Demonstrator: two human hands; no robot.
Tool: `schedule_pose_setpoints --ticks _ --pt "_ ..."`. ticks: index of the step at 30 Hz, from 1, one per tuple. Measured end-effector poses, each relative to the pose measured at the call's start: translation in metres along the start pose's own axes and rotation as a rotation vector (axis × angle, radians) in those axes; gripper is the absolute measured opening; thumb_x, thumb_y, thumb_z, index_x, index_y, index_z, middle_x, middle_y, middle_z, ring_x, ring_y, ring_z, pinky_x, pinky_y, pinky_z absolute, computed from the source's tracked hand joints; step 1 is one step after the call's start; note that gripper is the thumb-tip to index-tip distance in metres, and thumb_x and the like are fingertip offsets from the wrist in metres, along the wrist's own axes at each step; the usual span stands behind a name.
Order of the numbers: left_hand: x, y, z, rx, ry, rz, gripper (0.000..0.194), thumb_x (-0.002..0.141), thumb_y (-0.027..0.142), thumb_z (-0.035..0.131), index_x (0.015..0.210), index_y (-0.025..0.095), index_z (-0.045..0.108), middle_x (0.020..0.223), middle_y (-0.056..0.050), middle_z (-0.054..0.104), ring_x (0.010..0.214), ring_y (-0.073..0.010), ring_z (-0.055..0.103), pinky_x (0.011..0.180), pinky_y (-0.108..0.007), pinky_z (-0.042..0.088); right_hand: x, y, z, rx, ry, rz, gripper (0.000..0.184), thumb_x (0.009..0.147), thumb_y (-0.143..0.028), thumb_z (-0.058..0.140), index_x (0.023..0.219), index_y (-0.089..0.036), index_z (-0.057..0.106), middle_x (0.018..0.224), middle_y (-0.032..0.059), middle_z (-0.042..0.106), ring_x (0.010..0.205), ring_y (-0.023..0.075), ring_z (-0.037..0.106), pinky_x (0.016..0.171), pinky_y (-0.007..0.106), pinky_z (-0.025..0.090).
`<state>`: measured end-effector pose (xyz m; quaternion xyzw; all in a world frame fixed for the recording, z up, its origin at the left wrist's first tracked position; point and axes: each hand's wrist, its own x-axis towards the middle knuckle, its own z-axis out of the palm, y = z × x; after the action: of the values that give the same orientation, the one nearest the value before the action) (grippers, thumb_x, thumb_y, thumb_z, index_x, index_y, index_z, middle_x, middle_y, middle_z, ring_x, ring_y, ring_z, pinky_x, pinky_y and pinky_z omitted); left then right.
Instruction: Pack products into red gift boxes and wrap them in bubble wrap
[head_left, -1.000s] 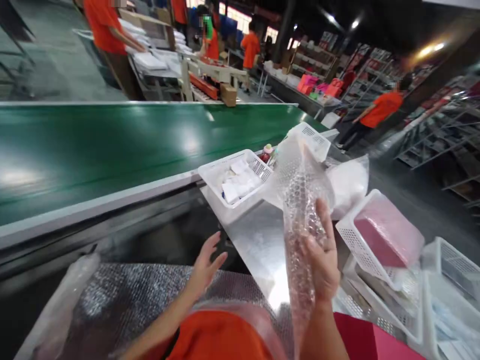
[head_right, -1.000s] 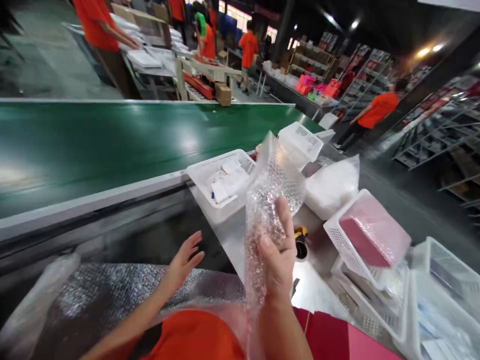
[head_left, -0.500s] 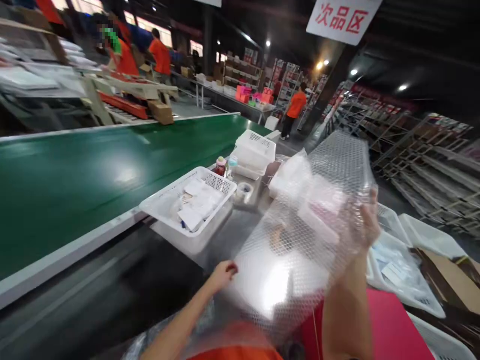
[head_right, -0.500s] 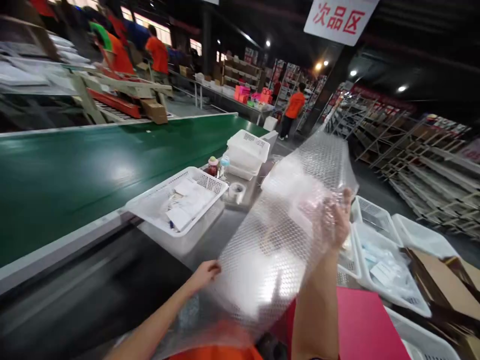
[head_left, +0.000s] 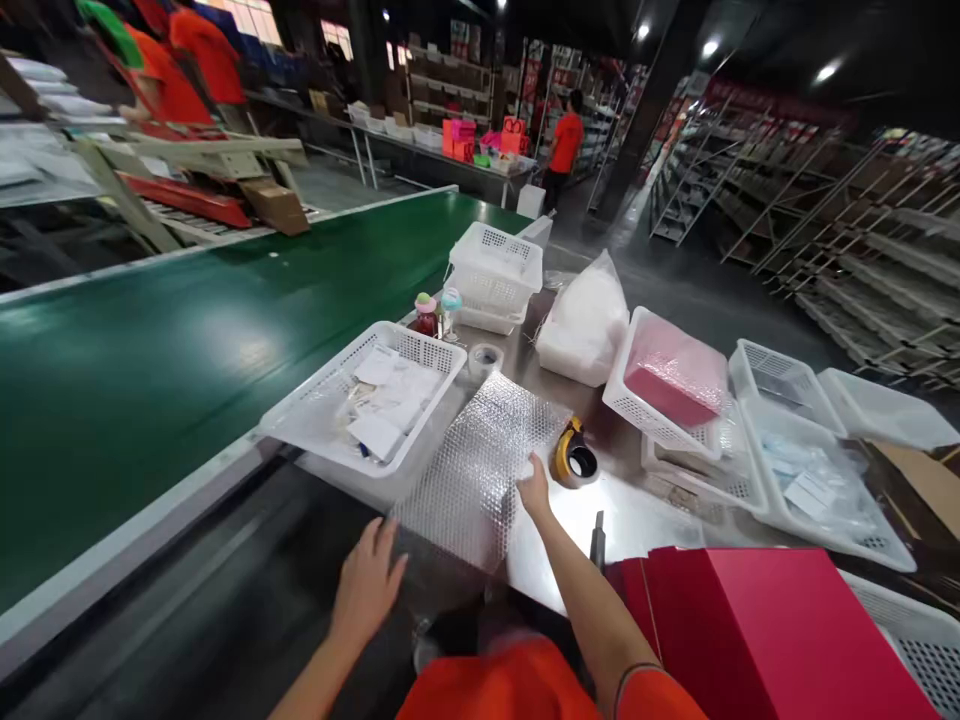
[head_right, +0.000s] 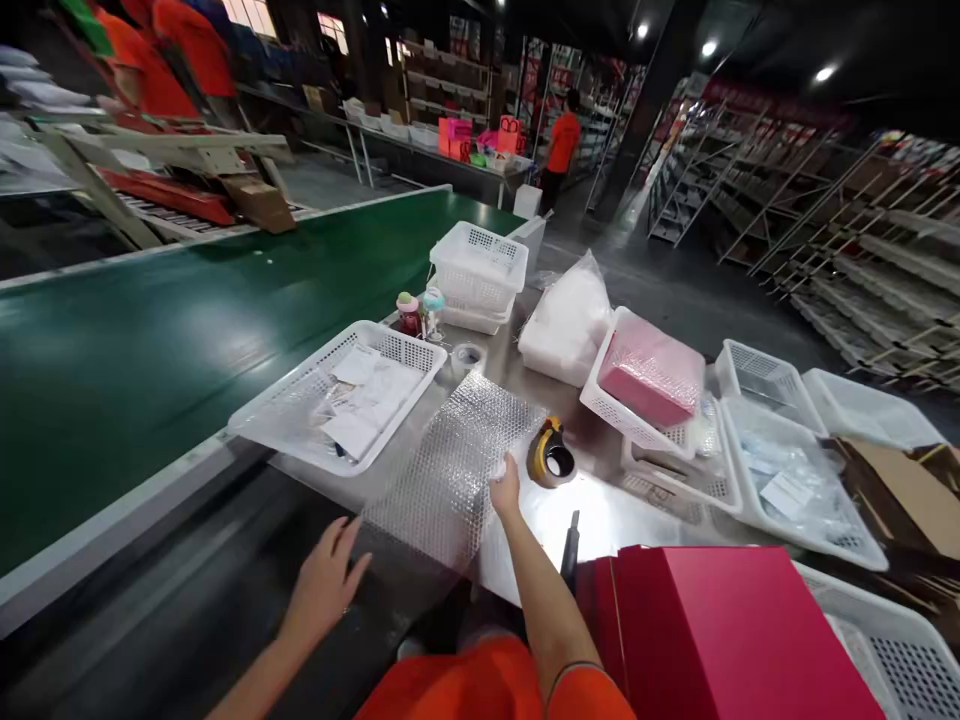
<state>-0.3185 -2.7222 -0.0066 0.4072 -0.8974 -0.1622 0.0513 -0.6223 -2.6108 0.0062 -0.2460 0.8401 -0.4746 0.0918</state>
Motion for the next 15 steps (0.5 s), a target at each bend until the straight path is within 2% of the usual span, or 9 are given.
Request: schedule_pose_setpoints --ticks 3,6,8,10,12,13,15 --pt "0.012 0.058 0.018 -0.017 -0.147 0.126 0.060 0.095 0.034 0.044 0.153 0.016 0.046 0.165 -0.018 0.033 0.147 -0.0370 0.039 0.120 -0.051 0.031 0.018 0.004 0.004 -0.024 -0.050 0.124 0.067 0.062 -0.011 0.054 0.128 -0.018 0.059 0.123 0.0111 0.065 0.125 0.0312 0.057 0.109 0.046 0.046" --pt "0.027 0.087 0.036 0.014 -0.363 0.083 0.069 0.092 0.034 0.055 0.158 0.026 0.037 0.171 -0.015 0.017 0.153 -0.0463 0.020 0.118 -0.070 0.020 0.034 0.006 0.001 -0.036 -0.103 0.196 0.070 0.061 -0.006 0.056 0.130 -0.017 0.060 0.128 0.0121 0.063 0.129 0.0322 0.054 0.112 0.047 0.043" --pt "0.035 0.090 0.049 0.052 -0.483 0.032 0.070 0.092 0.037 0.057 0.159 0.031 0.034 0.171 -0.015 0.015 0.153 -0.0503 0.016 0.112 -0.076 0.023 0.036 0.004 -0.006 -0.044 -0.115 0.236 0.072 0.060 -0.003 0.059 0.131 -0.016 0.061 0.134 0.0149 0.060 0.132 0.0347 0.052 0.113 0.049 0.042" --pt "0.038 0.086 0.062 0.127 -0.513 0.027 0.068 0.094 0.040 0.055 0.158 0.034 0.035 0.171 -0.015 0.016 0.153 -0.0509 0.016 0.109 -0.077 0.027 0.023 -0.002 -0.019 -0.058 -0.092 0.268 0.075 0.060 -0.002 0.063 0.134 -0.016 0.060 0.146 0.0178 0.051 0.139 0.0384 0.045 0.116 0.052 0.037" --pt "0.038 0.079 0.075 0.223 -0.460 0.052 0.064 0.095 0.041 0.052 0.157 0.035 0.036 0.170 -0.016 0.019 0.153 -0.0500 0.015 0.108 -0.079 0.025 -0.004 -0.016 -0.037 -0.057 -0.046 0.258 0.076 0.065 -0.005 0.065 0.139 -0.018 0.057 0.158 0.0177 0.038 0.145 0.0393 0.037 0.119 0.054 0.032" --pt "0.036 0.075 0.080 0.251 -0.429 0.066 0.062 0.097 0.043 0.050 0.157 0.035 0.036 0.170 -0.017 0.019 0.153 -0.0497 0.015 0.107 -0.080 0.025 -0.023 -0.028 -0.048 -0.040 -0.024 0.231 0.074 0.070 -0.008 0.065 0.142 -0.021 0.054 0.161 0.0163 0.033 0.146 0.0372 0.037 0.119 0.054 0.033" --pt "0.034 0.066 0.088 0.252 -0.386 0.087 0.060 0.099 0.046 0.044 0.157 0.034 0.036 0.170 -0.019 0.019 0.153 -0.0496 0.016 0.105 -0.082 0.025 -0.066 -0.058 -0.080 0.078 0.018 0.091 0.070 0.082 -0.018 0.061 0.150 -0.022 0.044 0.160 0.0179 0.033 0.139 0.0331 0.046 0.109 0.051 0.046"
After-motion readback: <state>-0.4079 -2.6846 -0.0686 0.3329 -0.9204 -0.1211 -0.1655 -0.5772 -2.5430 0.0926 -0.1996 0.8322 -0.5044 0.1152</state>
